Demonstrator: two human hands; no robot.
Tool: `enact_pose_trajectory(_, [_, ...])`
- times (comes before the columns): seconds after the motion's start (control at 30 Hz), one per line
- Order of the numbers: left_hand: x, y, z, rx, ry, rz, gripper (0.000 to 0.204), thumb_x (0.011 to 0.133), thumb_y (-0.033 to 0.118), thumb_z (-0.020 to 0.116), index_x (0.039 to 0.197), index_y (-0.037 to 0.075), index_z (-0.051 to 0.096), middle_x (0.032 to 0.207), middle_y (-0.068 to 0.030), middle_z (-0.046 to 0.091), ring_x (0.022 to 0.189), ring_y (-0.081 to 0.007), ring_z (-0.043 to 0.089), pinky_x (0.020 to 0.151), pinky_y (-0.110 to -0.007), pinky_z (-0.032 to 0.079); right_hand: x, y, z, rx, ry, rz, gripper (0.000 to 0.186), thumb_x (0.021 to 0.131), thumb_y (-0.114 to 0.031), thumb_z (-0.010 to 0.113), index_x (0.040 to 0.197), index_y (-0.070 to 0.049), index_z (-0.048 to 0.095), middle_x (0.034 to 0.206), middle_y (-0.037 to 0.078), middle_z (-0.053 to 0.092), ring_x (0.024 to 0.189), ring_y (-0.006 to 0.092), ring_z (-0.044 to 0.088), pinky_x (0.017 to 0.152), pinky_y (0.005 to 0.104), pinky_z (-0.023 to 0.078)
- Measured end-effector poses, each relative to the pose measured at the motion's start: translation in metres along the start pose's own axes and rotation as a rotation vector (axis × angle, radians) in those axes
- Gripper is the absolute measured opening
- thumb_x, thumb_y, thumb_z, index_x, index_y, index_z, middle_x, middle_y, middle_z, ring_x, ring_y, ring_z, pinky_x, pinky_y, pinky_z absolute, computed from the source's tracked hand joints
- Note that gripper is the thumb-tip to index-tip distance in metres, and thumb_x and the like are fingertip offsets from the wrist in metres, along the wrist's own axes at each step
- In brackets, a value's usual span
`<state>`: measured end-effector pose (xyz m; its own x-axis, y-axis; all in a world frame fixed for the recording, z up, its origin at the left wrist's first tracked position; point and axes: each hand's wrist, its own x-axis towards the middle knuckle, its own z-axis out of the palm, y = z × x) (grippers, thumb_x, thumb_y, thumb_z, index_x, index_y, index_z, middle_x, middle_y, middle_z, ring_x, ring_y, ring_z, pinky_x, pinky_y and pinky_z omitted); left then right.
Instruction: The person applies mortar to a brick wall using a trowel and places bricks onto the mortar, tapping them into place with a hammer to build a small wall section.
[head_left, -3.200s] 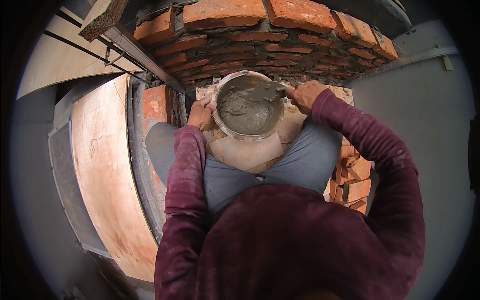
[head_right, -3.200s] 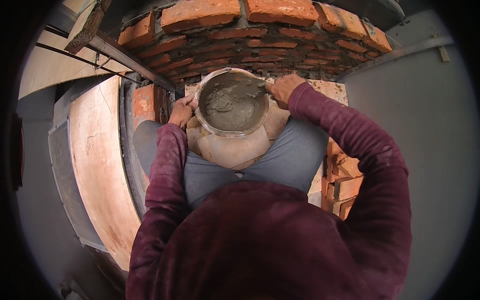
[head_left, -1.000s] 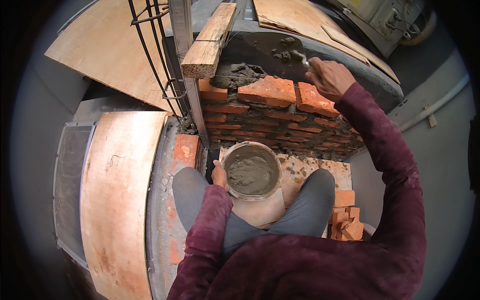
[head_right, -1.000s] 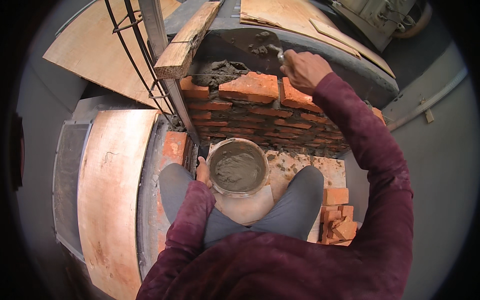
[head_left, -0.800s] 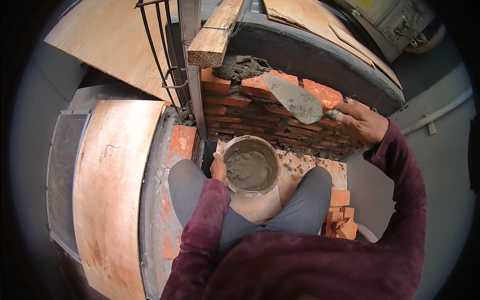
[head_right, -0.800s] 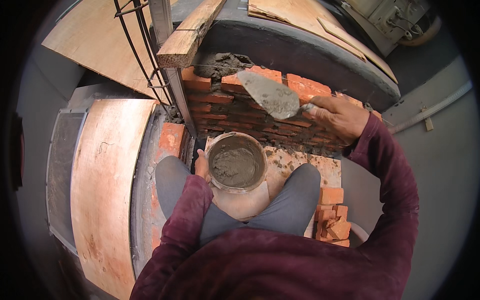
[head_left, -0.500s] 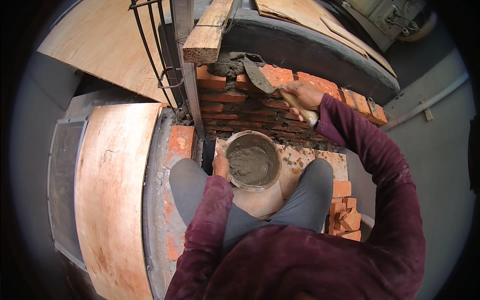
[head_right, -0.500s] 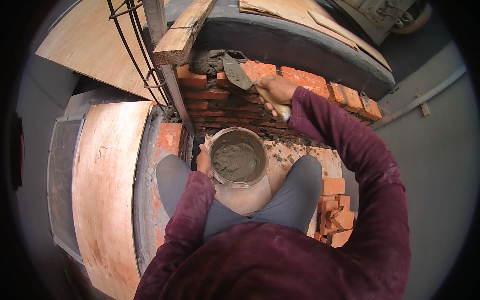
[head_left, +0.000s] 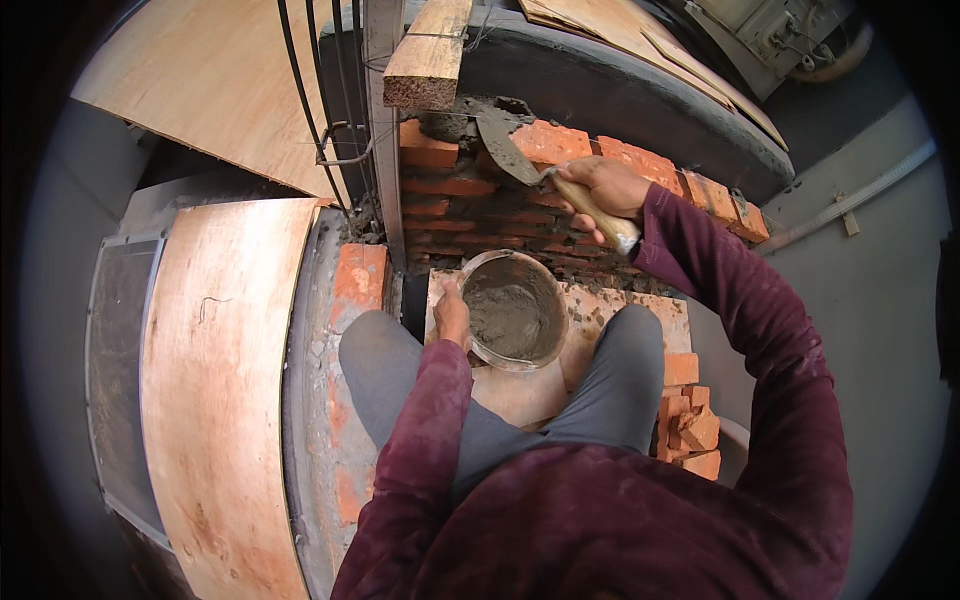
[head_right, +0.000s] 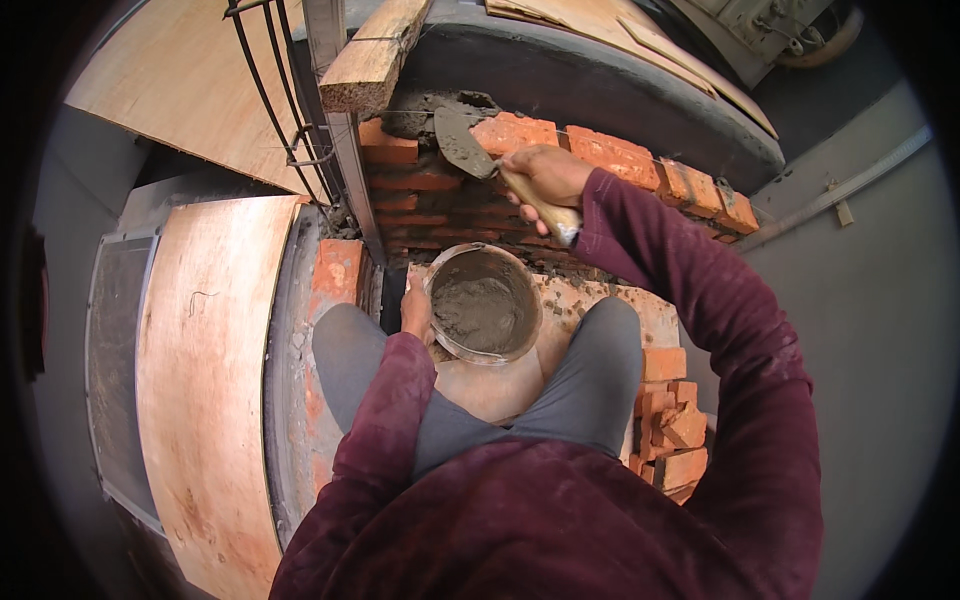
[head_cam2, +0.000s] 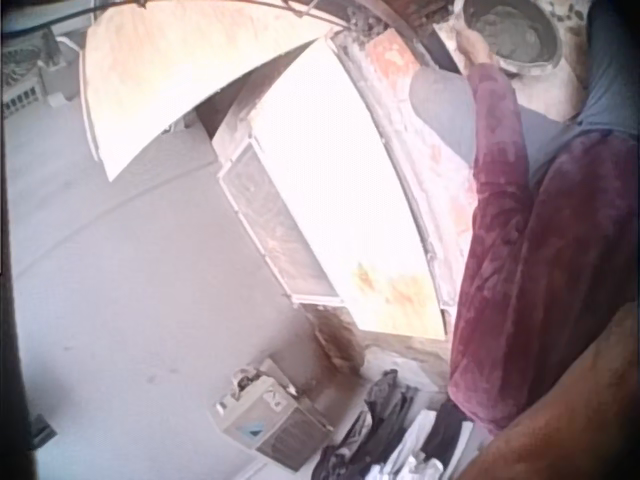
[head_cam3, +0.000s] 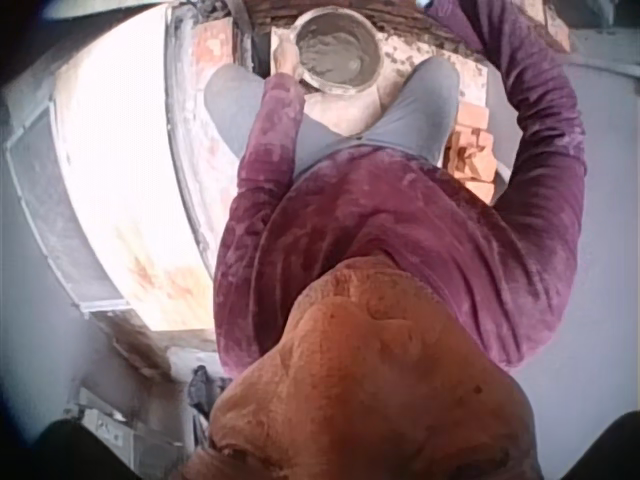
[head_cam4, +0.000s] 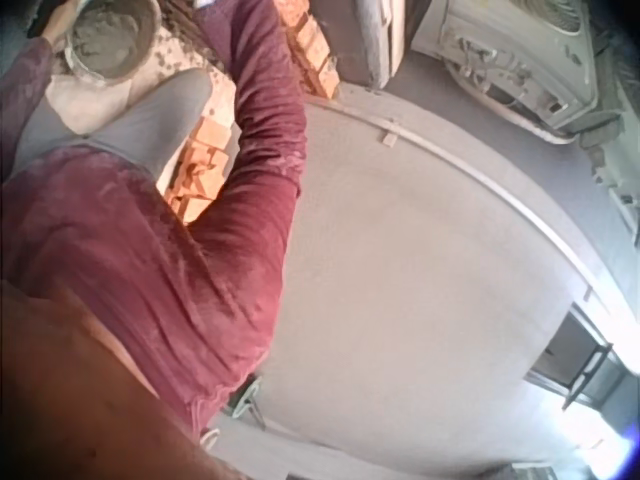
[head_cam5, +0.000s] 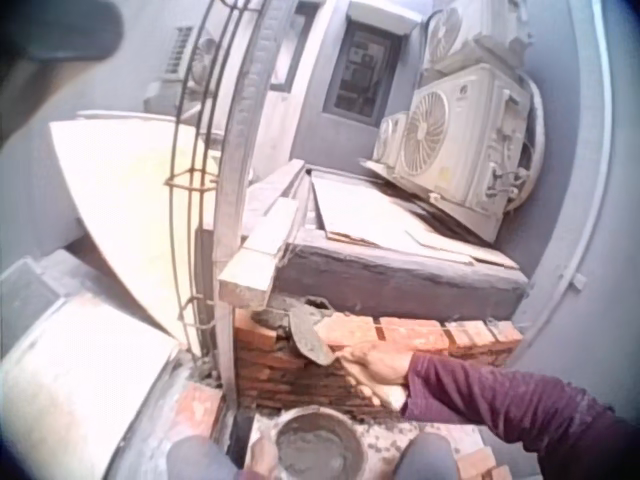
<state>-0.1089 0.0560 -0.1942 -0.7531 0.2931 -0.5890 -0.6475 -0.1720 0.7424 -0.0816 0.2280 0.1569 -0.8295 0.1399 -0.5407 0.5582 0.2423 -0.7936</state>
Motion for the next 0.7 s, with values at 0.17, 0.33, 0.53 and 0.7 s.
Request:
enact_pose_trajectory(0.17, [0.0, 0.002, -0.008, 0.058, -0.063, -0.056, 0.071, 0.101, 0.056, 0.03, 0.141, -0.002, 0.041, 0.134, -0.0207, 0.053, 0.12, -0.0304, 0.054, 0.096, -0.041, 0.048, 0.035, -0.029, 0.021, 0.025, -0.07, -0.04, 0.031, 0.105, -0.029, 0.033, 0.099, -0.003, 0.049, 0.072, 0.005, 0.05, 0.044, 0.0111, 0.05, 0.034, 0.0286, 0.049])
enact_pose_trajectory(0.33, [0.001, 0.008, -0.008, 0.025, -0.1, -0.069, 0.07, 0.101, 0.057, 0.028, 0.139, 0.0, 0.043, 0.13, -0.0204, 0.056, 0.115, -0.0308, 0.059, 0.094, -0.041, 0.051, 0.052, -0.046, 0.03, -0.353, -0.027, -0.035, 0.032, 0.103, -0.029, 0.038, 0.095, -0.001, 0.052, 0.072, 0.01, 0.056, 0.044, 0.0171, 0.055, 0.034, 0.0324, 0.047])
enact_pose_trajectory(0.53, [-0.011, 0.019, -0.005, -0.022, -0.108, -0.097, 0.061, 0.103, 0.05, 0.032, 0.134, -0.001, 0.047, 0.127, -0.0197, 0.058, 0.108, -0.0318, 0.063, 0.089, -0.048, 0.054, 0.042, 0.016, 0.008, -1.165, 0.336, -0.552, 0.031, 0.1, -0.028, 0.046, 0.107, 0.002, 0.051, 0.08, 0.021, 0.063, 0.075, 0.0392, 0.065, 0.069, 0.0485, 0.051])
enact_pose_trajectory(0.7, [-0.008, 0.009, -0.014, 0.006, -0.08, -0.039, 0.048, 0.1, 0.034, 0.051, 0.129, -0.003, 0.056, 0.115, -0.0123, 0.063, 0.098, -0.0201, 0.06, 0.085, -0.032, 0.048, -0.004, 0.078, -0.022, -1.03, 0.393, -0.407, 0.03, 0.101, -0.026, 0.044, 0.113, 0.001, 0.049, 0.093, 0.026, 0.063, 0.093, 0.0436, 0.06, 0.08, 0.0518, 0.045])
